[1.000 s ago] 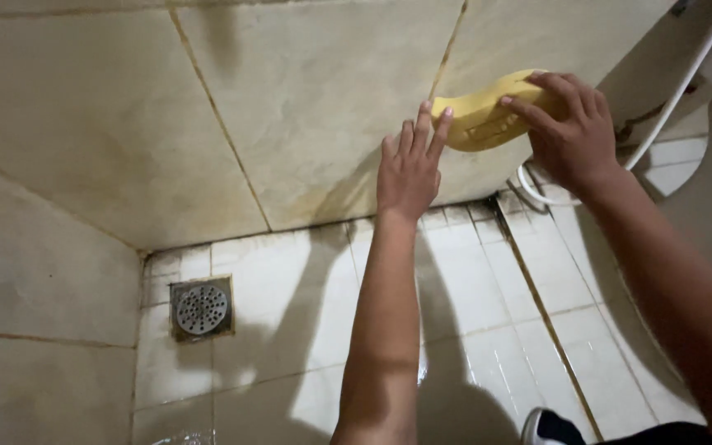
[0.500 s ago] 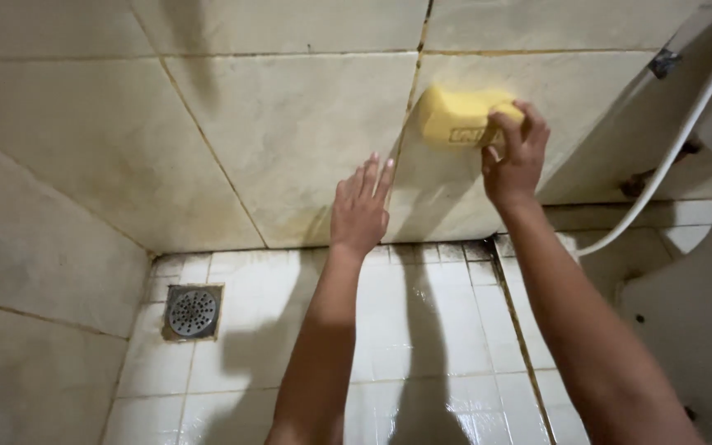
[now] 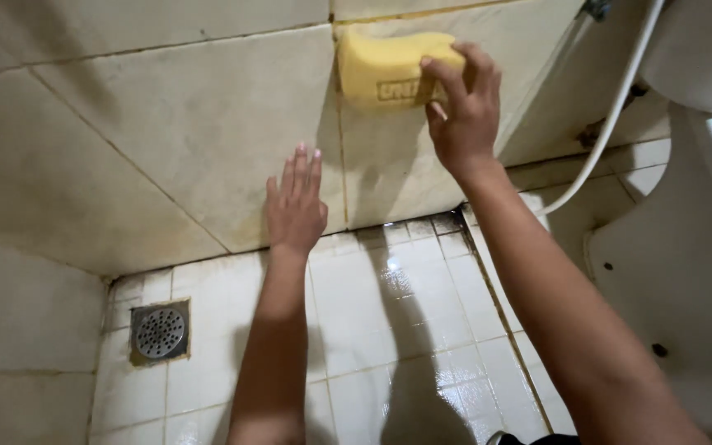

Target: The person scrubs the tiled wall and floor junction in a bathroom using a yellow sponge. They then pick up a handheld shower head and rinse the toilet bowl and the surrounding floor area with water.

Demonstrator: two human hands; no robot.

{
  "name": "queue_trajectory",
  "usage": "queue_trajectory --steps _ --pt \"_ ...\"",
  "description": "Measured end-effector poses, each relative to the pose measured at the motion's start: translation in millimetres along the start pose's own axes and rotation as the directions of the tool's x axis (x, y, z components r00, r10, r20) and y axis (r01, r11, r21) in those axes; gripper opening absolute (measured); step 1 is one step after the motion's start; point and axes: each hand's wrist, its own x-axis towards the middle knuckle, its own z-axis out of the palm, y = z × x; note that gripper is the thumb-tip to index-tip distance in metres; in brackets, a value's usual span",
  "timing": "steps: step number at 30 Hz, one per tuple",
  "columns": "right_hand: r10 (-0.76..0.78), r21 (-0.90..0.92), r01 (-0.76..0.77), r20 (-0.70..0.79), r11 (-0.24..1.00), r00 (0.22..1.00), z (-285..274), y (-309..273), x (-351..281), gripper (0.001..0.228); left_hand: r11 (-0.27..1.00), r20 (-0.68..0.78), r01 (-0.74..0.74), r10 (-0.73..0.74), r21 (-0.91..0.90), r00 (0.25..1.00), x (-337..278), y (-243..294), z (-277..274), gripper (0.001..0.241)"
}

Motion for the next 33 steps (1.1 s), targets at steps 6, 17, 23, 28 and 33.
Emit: queue_trajectory --steps 6,17,23,28,33 --pt "-0.016 -0.074 0.048 0.381 0.996 0.925 54 35 -88 0.043 0.998 0.034 0.011 -0.009 -0.059 0.999 3 1 -1 0.085" --pt "-0.029 -0.063 0.037 0.126 0.997 0.992 21 3 -40 0.05 0.999 0.153 0.011 -0.017 0.039 0.988 4 2 -4 0.091" --pt "-0.091 -0.067 0.133 0.438 0.989 0.894 35 25 -90 0.048 1.0 0.16 -0.003 -0.001 0.024 0.987 5 1 -13 0.091" --pt "-0.038 -0.066 0.061 0.306 0.996 0.951 38 44 -66 0.035 0.998 0.075 -0.047 0.05 -0.04 0.996 13 8 -21 0.09" --pt "0.093 -0.09 -0.081 0.127 0.993 0.988 1 33 -34 0.051 0.99 -0.027 -0.123 0.121 -0.062 0.992 22 41 -21 0.089"
